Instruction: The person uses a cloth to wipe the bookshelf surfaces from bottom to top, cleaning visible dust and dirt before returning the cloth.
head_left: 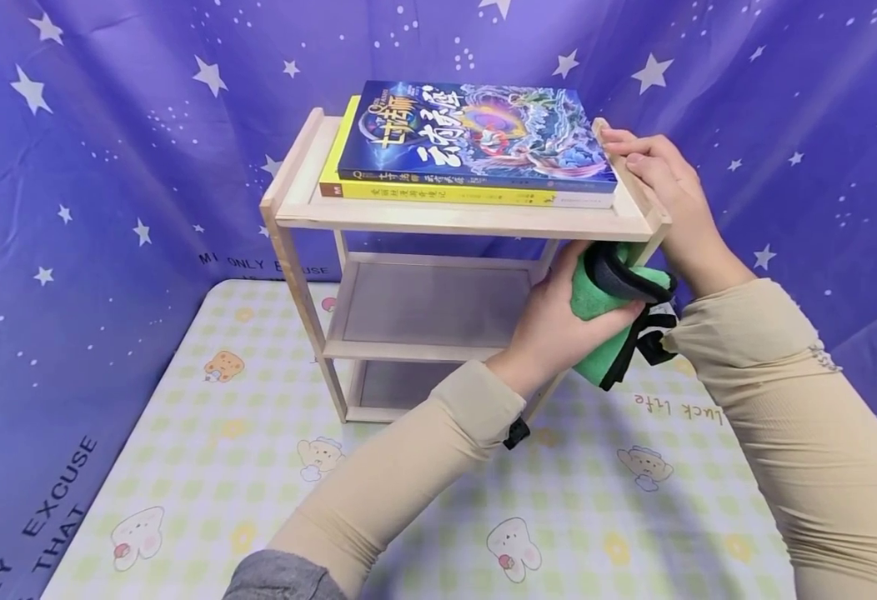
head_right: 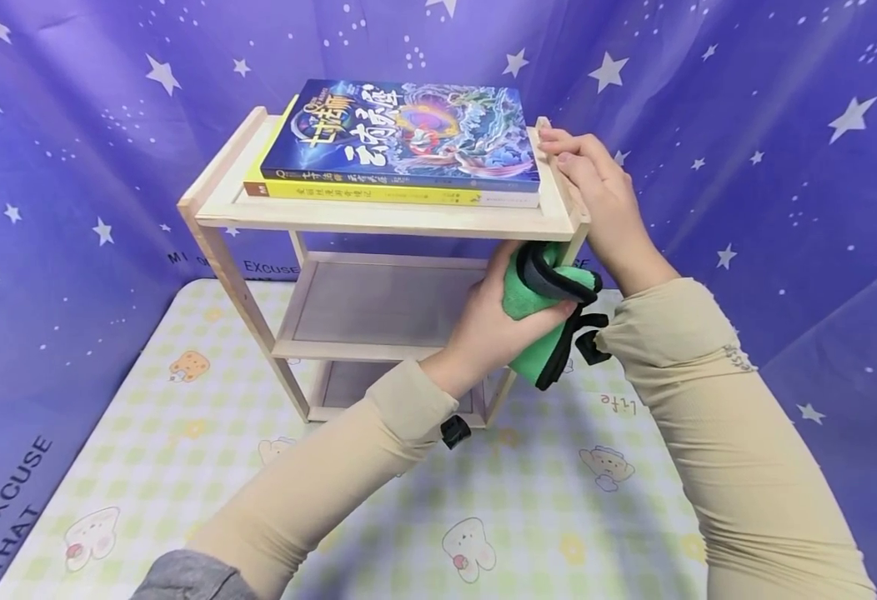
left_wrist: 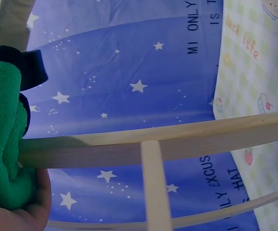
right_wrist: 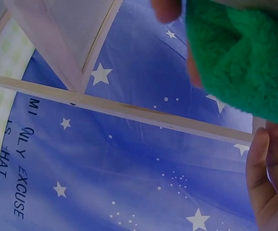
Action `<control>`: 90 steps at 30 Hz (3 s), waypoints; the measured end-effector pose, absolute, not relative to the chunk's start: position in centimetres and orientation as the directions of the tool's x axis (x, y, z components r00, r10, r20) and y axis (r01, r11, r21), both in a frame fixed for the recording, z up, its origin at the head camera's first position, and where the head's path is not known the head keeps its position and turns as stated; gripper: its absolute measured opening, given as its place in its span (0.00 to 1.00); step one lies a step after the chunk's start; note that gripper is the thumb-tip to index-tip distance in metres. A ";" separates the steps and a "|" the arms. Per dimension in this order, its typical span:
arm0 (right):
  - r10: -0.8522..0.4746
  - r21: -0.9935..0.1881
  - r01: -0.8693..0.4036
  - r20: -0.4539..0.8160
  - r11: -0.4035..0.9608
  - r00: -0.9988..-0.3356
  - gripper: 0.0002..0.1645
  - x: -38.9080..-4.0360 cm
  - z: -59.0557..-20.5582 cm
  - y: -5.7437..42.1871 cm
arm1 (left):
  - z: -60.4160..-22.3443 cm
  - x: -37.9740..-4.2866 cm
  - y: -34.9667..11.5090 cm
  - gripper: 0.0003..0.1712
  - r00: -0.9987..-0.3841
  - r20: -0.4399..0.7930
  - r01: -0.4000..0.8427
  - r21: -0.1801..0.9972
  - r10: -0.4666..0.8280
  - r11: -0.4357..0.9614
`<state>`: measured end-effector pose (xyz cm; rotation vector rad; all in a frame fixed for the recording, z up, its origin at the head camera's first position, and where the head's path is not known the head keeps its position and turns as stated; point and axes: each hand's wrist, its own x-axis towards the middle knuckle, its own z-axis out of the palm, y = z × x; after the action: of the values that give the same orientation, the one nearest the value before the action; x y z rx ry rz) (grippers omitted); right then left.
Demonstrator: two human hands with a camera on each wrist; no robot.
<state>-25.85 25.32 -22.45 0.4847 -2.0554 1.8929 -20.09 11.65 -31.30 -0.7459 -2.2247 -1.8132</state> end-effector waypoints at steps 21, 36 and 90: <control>-0.013 -0.893 -0.420 0.424 0.162 -0.906 0.16 -26.0 -22.4 25.3 | -35.9 -20.1 11.4 0.45 -0.880 0.353 0.424 0.885 0.318 0.190; 0.003 -0.880 -0.444 0.450 0.170 -0.893 0.16 -25.9 -22.5 25.0 | -36.2 -21.3 10.4 0.45 -0.881 0.147 0.217 0.970 0.449 0.108; 0.017 -0.841 -0.540 0.540 -0.030 -0.841 0.18 -26.1 -23.4 24.5 | -37.1 -20.7 10.9 0.42 -0.891 0.257 0.344 0.920 0.374 0.189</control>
<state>-26.12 24.52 -23.45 0.5477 -1.8613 1.9273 -20.74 10.89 -37.05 -0.7376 -2.4412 -1.8774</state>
